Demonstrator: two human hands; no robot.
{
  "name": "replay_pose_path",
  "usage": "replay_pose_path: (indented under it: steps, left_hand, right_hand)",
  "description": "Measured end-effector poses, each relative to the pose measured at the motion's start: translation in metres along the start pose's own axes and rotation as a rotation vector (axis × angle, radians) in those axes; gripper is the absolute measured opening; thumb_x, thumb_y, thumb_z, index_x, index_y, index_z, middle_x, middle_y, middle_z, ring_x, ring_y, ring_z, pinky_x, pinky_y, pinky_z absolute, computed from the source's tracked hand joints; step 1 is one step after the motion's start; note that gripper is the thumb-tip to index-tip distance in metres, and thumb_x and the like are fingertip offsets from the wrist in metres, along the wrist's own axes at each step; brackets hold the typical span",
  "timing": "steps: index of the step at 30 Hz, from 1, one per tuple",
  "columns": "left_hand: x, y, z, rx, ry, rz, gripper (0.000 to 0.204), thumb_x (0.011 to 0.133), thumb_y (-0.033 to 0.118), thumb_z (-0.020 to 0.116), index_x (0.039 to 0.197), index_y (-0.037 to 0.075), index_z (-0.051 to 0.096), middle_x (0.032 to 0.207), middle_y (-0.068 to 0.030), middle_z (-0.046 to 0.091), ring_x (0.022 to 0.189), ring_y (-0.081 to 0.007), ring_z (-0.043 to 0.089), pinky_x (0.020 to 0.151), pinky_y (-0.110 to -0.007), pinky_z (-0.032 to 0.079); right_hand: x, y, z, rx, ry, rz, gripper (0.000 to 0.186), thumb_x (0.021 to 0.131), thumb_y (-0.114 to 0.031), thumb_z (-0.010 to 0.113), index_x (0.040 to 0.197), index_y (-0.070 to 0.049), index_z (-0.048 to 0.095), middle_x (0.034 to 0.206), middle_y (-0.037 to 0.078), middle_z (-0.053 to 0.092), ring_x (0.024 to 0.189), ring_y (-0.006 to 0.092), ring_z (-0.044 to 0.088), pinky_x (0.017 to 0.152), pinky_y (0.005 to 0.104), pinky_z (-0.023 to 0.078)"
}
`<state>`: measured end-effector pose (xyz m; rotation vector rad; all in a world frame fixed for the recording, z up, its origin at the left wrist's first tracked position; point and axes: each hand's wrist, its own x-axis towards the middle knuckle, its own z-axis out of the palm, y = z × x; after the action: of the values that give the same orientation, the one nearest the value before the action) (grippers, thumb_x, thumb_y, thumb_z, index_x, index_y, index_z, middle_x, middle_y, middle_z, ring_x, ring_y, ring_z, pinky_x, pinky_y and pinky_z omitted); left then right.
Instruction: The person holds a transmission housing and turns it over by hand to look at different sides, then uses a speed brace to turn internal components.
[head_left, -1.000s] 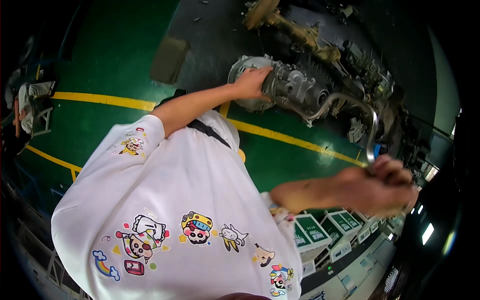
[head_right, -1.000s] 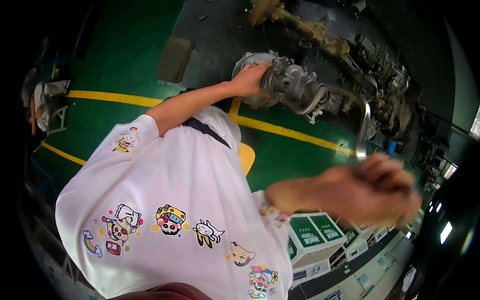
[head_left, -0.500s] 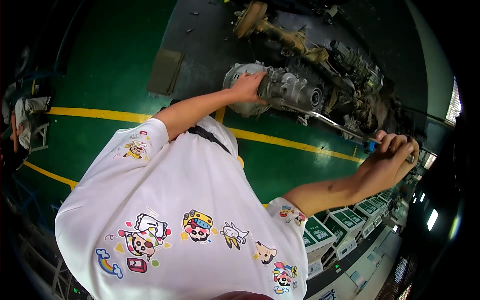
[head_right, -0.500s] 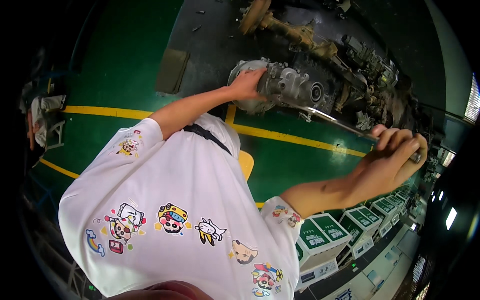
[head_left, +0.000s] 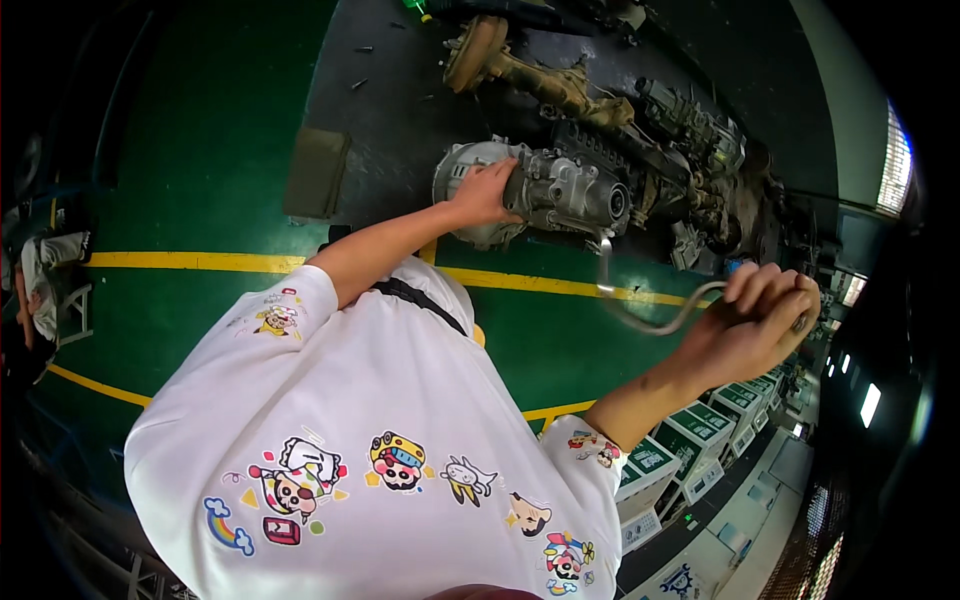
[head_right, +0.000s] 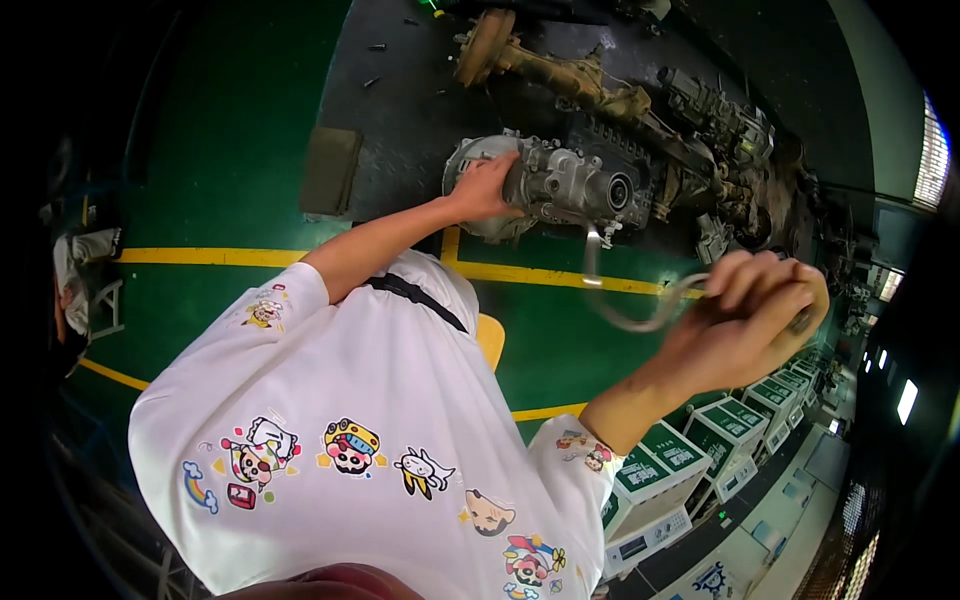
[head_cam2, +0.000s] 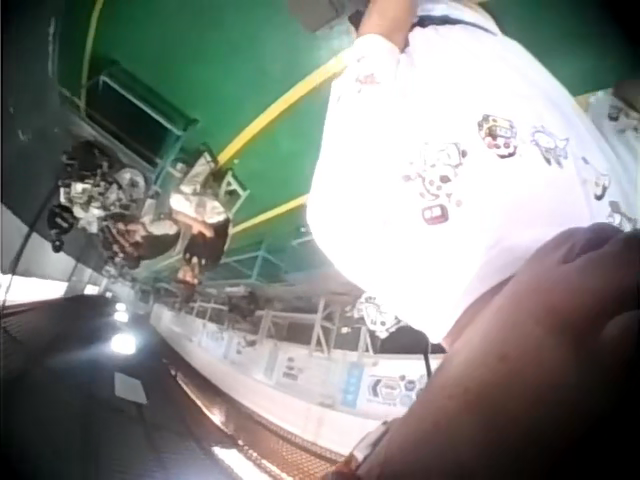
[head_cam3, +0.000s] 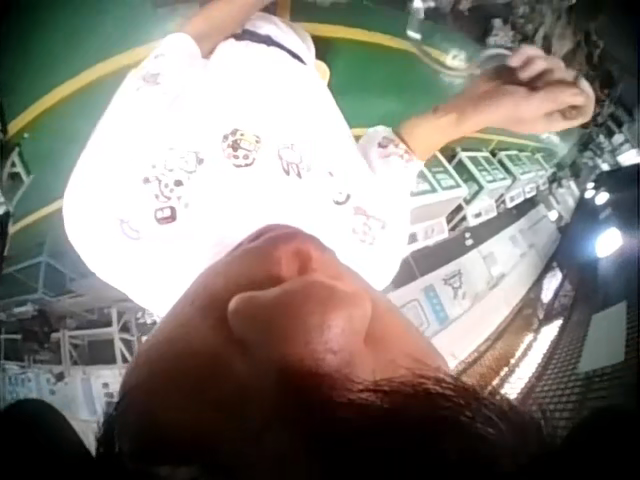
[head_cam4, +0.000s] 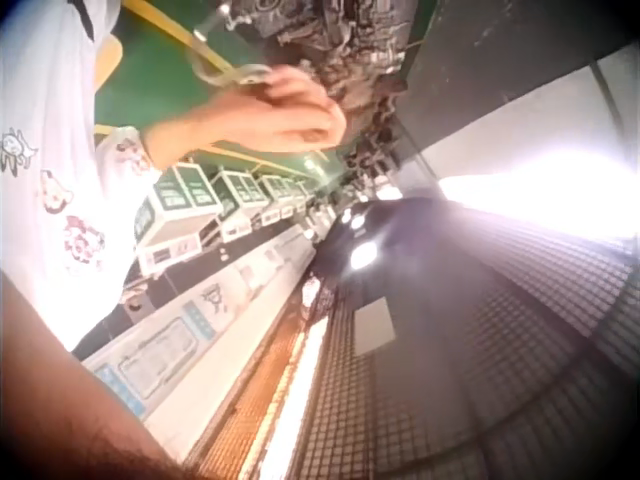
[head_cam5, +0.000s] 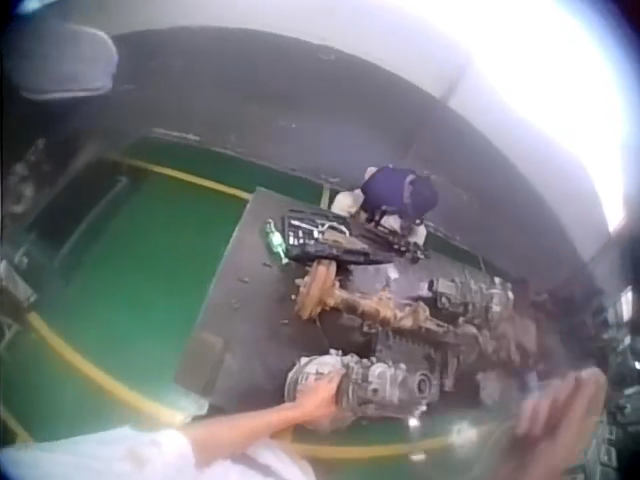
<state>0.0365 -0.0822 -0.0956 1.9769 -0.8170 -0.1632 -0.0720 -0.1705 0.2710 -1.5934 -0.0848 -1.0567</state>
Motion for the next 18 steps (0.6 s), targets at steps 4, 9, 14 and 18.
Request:
replay_pose_path:
  steps: [4, 9, 14, 18]
  left_hand:
    - [-0.003, 0.008, -0.007, 0.006, -0.102, -0.056, 0.103, 0.059, 0.041, 0.084, 0.139, 0.000, 0.035, 0.133, -0.0210, 0.048, 0.119, -0.0386, 0.048, 0.104, -0.044, 0.031]
    - [-0.002, -0.004, 0.001, 0.019, -0.012, -0.009, 0.103, 0.061, 0.042, 0.083, 0.141, 0.001, 0.031, 0.136, -0.0198, 0.046, 0.121, -0.0379, 0.047, 0.104, -0.043, 0.032]
    - [0.001, 0.006, 0.000, 0.005, -0.084, -0.006, 0.102, 0.061, 0.043, 0.082, 0.140, 0.000, 0.032, 0.136, -0.0197, 0.046, 0.122, -0.0351, 0.047, 0.104, -0.042, 0.030]
    - [-0.002, -0.007, 0.001, 0.007, 0.046, 0.004, 0.103, 0.061, 0.043, 0.082, 0.141, 0.001, 0.032, 0.133, -0.0209, 0.048, 0.118, -0.0368, 0.049, 0.103, -0.043, 0.032]
  right_hand:
    - [0.021, 0.008, 0.026, -0.229, -0.005, 0.101, 0.018, 0.098, -0.016, 0.052, 0.106, -0.001, 0.056, 0.060, 0.001, 0.038, 0.049, 0.0071, 0.031, 0.043, 0.0246, 0.033]
    - [-0.005, 0.000, 0.028, -0.054, -0.325, 0.055, 0.017, 0.099, -0.016, 0.050, 0.107, -0.002, 0.056, 0.053, -0.001, 0.029, 0.045, 0.0075, 0.028, 0.042, 0.0252, 0.035]
    - [0.025, 0.018, 0.019, -0.263, -0.049, 0.152, 0.019, 0.099, -0.019, 0.051, 0.105, -0.002, 0.056, 0.058, 0.000, 0.034, 0.052, 0.0098, 0.034, 0.053, 0.0269, 0.039]
    - [-0.006, 0.039, 0.048, -0.063, 0.050, -0.002, 0.021, 0.102, -0.020, 0.044, 0.085, -0.007, 0.045, 0.053, -0.003, 0.022, 0.045, 0.0078, 0.019, 0.042, 0.0276, 0.021]
